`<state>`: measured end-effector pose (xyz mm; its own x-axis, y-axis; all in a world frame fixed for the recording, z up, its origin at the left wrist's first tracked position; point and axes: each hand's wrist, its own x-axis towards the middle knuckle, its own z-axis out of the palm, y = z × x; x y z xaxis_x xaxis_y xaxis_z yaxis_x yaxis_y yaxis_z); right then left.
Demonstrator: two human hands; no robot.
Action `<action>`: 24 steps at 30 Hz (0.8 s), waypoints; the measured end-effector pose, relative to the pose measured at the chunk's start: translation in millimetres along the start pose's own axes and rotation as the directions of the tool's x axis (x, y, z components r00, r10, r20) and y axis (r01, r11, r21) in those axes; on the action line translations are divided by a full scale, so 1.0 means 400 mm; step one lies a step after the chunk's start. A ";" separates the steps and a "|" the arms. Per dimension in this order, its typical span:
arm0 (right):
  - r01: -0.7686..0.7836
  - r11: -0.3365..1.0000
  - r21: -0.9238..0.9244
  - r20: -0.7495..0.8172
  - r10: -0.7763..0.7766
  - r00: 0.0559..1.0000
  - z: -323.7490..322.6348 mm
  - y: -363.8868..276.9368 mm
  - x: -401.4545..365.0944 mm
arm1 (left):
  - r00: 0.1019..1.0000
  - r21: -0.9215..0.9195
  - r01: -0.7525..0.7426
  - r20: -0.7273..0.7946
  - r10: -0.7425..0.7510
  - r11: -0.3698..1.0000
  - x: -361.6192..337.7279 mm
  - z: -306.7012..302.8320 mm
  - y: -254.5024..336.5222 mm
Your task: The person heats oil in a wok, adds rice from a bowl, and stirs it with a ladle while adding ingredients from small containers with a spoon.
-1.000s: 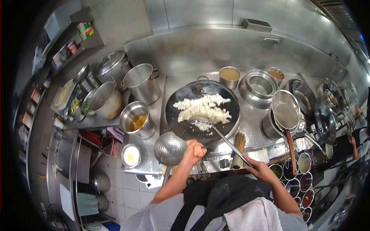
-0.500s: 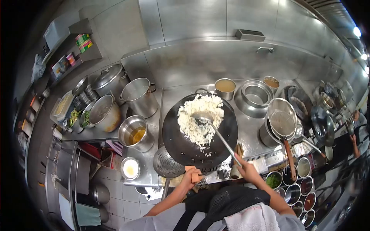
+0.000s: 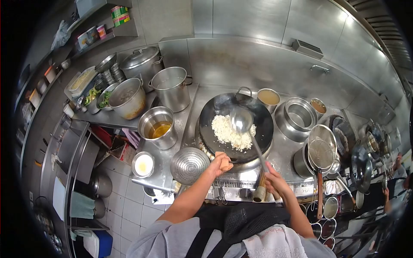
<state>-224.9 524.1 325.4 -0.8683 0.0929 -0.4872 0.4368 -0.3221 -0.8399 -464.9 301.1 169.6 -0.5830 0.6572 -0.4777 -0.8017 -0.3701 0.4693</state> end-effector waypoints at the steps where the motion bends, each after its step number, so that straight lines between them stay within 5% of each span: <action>1: -0.014 0.997 -0.075 -0.057 0.009 0.998 0.000 0.022 0.062 | 1.000 0.020 0.023 0.013 -0.023 1.000 0.005 -0.014 -0.007; 3: -0.026 0.986 -0.165 -0.105 0.009 0.994 0.015 0.000 0.124 | 0.998 0.060 0.046 0.044 -0.049 0.997 0.024 -0.023 -0.002; 4: 0.144 0.839 -0.524 -0.095 -0.226 0.970 0.021 -0.018 0.139 | 1.000 0.079 0.021 0.009 -0.022 0.997 0.019 -0.012 -0.002; 5: 0.257 0.550 -0.795 -0.003 -0.426 0.905 0.057 -0.043 0.130 | 1.000 0.074 0.023 -0.001 -0.023 0.997 0.001 -0.010 -0.011; 6: 0.198 0.805 -0.558 -0.050 -0.271 0.961 0.074 -0.078 0.095 | 1.000 0.068 0.007 -0.001 -0.007 0.998 -0.008 -0.002 -0.007; 7: 0.205 0.801 -0.562 -0.039 -0.274 0.961 0.071 -0.084 0.087 | 1.000 0.060 -0.015 0.003 0.015 0.998 -0.011 0.012 0.003; 10: 0.039 0.995 -0.094 0.041 -0.035 0.999 0.040 -0.062 0.097 | 0.998 0.042 -0.053 0.031 0.052 0.998 -0.017 0.023 0.012; 11: 0.028 0.995 -0.094 0.042 -0.024 0.999 0.032 -0.028 0.145 | 0.998 0.050 -0.053 0.040 0.051 0.997 -0.022 0.019 0.004; 13: 0.147 0.867 -0.477 -0.093 -0.216 0.972 0.035 0.019 0.240 | 1.000 0.026 0.000 0.005 0.000 1.000 -0.006 0.005 -0.005; 14: 0.276 0.459 -0.845 0.020 -0.488 0.872 0.039 0.012 0.257 | 0.999 0.014 -0.043 0.004 0.043 0.999 -0.007 0.018 -0.001; 15: 0.280 0.455 -0.845 0.032 -0.480 0.877 0.030 0.014 0.253 | 0.997 0.003 -0.074 -0.006 0.074 0.997 -0.018 0.020 -0.005; 17: 0.218 0.867 -0.448 0.025 -0.232 0.972 0.088 -0.087 0.148 | 0.999 0.022 -0.043 0.024 0.042 0.999 -0.014 0.008 0.006; 19: 0.223 0.897 -0.382 0.095 -0.202 0.975 0.060 -0.084 0.120 | 0.998 0.055 0.029 0.048 -0.031 0.998 -0.009 0.000 0.007; 21: 0.013 0.973 -0.228 0.081 0.005 0.997 0.022 -0.024 0.160 | 1.000 0.021 -0.018 0.021 0.018 1.000 0.015 -0.009 0.002; 22: 0.028 0.966 -0.258 0.009 -0.026 1.000 0.024 0.011 0.193 | 0.999 0.011 -0.015 0.029 0.014 1.000 0.004 -0.008 0.000; 24: 0.191 0.762 -0.618 -0.020 -0.258 0.966 0.045 0.014 0.241 | 1.000 0.037 -0.009 0.022 0.008 0.999 -0.017 0.007 0.002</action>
<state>-310.3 514.4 278.1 -0.9468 0.1914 -0.2586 0.3124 0.3548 -0.8812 -461.1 298.5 175.3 -0.5864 0.6686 -0.4572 -0.7910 -0.3512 0.5010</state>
